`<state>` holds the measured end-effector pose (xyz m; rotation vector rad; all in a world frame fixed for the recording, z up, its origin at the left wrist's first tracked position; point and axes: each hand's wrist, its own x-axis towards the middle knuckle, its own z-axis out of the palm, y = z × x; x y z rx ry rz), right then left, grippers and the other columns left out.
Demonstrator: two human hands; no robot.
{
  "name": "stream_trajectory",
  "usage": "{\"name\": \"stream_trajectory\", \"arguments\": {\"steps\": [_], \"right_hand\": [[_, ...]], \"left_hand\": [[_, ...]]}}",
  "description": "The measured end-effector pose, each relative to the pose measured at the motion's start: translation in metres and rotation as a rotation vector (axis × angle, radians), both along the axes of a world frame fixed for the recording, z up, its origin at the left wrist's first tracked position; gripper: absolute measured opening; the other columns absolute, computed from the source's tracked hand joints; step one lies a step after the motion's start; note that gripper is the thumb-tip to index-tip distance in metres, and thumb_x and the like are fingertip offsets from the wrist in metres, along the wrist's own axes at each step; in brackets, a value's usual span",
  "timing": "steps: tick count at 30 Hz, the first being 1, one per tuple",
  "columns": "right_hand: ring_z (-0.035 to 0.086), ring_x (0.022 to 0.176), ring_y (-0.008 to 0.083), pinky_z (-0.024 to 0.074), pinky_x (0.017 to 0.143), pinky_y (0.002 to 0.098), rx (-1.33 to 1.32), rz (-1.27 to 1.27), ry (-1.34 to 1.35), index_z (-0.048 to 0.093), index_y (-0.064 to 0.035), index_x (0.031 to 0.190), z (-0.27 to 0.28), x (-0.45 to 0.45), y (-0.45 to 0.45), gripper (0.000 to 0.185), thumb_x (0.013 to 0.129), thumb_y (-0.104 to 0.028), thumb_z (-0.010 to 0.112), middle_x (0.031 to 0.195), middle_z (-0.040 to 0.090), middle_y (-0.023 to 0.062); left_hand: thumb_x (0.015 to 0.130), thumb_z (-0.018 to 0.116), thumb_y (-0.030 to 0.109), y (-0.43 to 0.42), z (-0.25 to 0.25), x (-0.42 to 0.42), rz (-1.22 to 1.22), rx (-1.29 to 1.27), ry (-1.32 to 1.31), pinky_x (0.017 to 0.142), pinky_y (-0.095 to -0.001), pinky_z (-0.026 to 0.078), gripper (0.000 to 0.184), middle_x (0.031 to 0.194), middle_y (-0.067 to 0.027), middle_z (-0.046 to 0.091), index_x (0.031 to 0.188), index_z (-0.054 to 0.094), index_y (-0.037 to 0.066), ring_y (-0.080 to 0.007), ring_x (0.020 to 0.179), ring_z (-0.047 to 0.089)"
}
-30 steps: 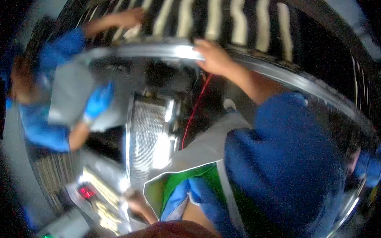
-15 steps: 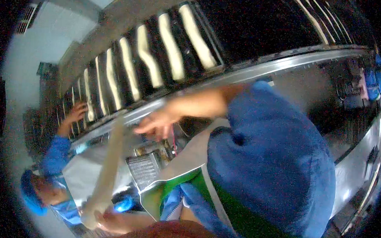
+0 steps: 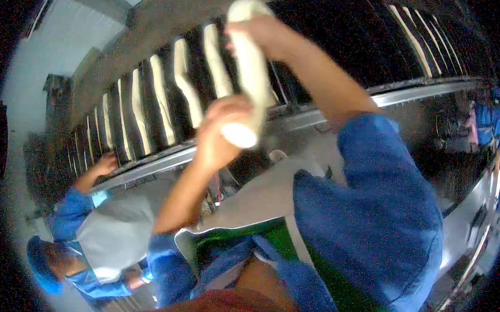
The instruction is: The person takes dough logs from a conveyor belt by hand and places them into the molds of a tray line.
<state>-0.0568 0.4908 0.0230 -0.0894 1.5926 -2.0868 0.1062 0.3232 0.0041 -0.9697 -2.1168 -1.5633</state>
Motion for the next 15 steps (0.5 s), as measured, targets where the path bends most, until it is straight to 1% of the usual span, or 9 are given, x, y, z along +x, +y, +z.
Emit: {"name": "stream_trajectory", "arguments": {"steps": [1, 2, 4, 5, 7, 9, 10, 13, 15], "right_hand": [[0.064, 0.077, 0.0191, 0.0556, 0.067, 0.0351, 0.134, -0.025, 0.051, 0.060, 0.0009, 0.104, 0.019, 0.001, 0.011, 0.036, 0.084, -0.027, 0.068, 0.096, 0.064, 0.0111], [0.063, 0.080, 0.0181, 0.0547, 0.069, 0.0344, 0.142, -0.003, 0.171, 0.057, -0.0008, 0.110, 0.007, -0.017, 0.025, 0.041, 0.083, -0.029, 0.069, 0.100, 0.064, 0.0099], [0.062, 0.085, 0.0185, 0.0535, 0.074, 0.0341, 0.305, 0.048, 0.139, 0.052, -0.0024, 0.118, -0.005, -0.039, 0.050, 0.050, 0.082, -0.031, 0.070, 0.104, 0.063, 0.0092], [0.062, 0.087, 0.0197, 0.0529, 0.075, 0.0350, 0.371, 0.090, 0.137, 0.050, -0.0021, 0.121, -0.020, -0.049, 0.061, 0.053, 0.082, -0.032, 0.070, 0.106, 0.062, 0.0097], [0.062, 0.093, 0.0291, 0.0507, 0.082, 0.0404, 1.012, 0.035, 0.366, 0.040, -0.0007, 0.132, -0.085, -0.071, 0.077, 0.060, 0.082, -0.025, 0.066, 0.110, 0.061, 0.0164], [0.061, 0.097, 0.0392, 0.0499, 0.083, 0.0470, 1.531, 0.153, 0.569, 0.031, 0.0019, 0.139, -0.146, -0.069, 0.089, 0.068, 0.082, -0.020, 0.062, 0.112, 0.057, 0.0275], [0.059, 0.096, 0.0452, 0.0483, 0.087, 0.0484, 1.500, 0.135, 0.534, 0.011, -0.0024, 0.146, -0.132, -0.043, 0.077, 0.077, 0.083, -0.015, 0.053, 0.116, 0.051, 0.0344], [0.056, 0.103, 0.0463, 0.0491, 0.088, 0.0464, 1.457, 0.140, 0.449, 0.013, -0.0020, 0.145, -0.151, -0.039, 0.076, 0.079, 0.080, -0.015, 0.055, 0.119, 0.047, 0.0370], [0.054, 0.107, 0.0469, 0.0495, 0.088, 0.0455, 1.438, 0.134, 0.406, 0.014, -0.0018, 0.145, -0.158, -0.038, 0.081, 0.080, 0.078, -0.015, 0.056, 0.121, 0.045, 0.0383]], "left_hand": [[0.061, 0.071, -0.005, 0.006, -0.003, -0.014, -0.035, -0.202, -0.002, 0.090, -0.0357, 0.047, 0.046, 0.114, -0.0123, 0.058, 0.104, 0.061, 0.009, -0.0309, 0.106, 0.056], [0.062, 0.071, -0.004, 0.016, -0.003, -0.023, -0.054, -0.301, 0.002, 0.092, -0.0374, 0.047, 0.047, 0.117, -0.0122, 0.056, 0.106, 0.060, 0.009, -0.0320, 0.109, 0.054], [0.064, 0.070, -0.002, 0.022, -0.007, -0.027, -0.071, -0.398, 0.004, 0.093, -0.0391, 0.046, 0.048, 0.121, -0.0121, 0.055, 0.109, 0.060, 0.010, -0.0331, 0.112, 0.053], [0.065, 0.069, -0.002, 0.017, -0.015, -0.028, -0.061, -0.493, -0.032, 0.098, -0.0401, 0.043, 0.047, 0.125, -0.0121, 0.053, 0.110, 0.061, 0.010, -0.0331, 0.117, 0.050], [0.066, 0.069, -0.001, 0.000, -0.031, -0.022, -0.051, -0.585, -0.072, 0.103, -0.0412, 0.039, 0.047, 0.129, -0.0122, 0.051, 0.111, 0.062, 0.011, -0.0330, 0.122, 0.047], [0.066, 0.070, 0.000, -0.046, -0.046, 0.001, 0.112, -0.641, -0.196, 0.095, -0.0409, 0.045, 0.048, 0.127, -0.0138, 0.053, 0.112, 0.062, 0.011, -0.0339, 0.116, 0.051], [0.067, 0.071, 0.000, -0.069, -0.055, 0.017, 0.205, -0.620, -0.222, 0.095, -0.0406, 0.045, 0.045, 0.125, -0.0140, 0.054, 0.110, 0.063, 0.011, -0.0339, 0.114, 0.052], [0.069, 0.072, 0.001, -0.132, -0.079, 0.086, 0.527, -0.544, -0.451, 0.094, -0.0413, 0.045, 0.038, 0.121, -0.0138, 0.058, 0.106, 0.064, 0.011, -0.0335, 0.111, 0.055], [0.071, 0.070, -0.001, -0.168, -0.100, 0.140, 0.735, -0.507, -0.502, 0.094, -0.0410, 0.045, 0.036, 0.119, -0.0138, 0.059, 0.105, 0.064, 0.009, -0.0329, 0.110, 0.056]]}}
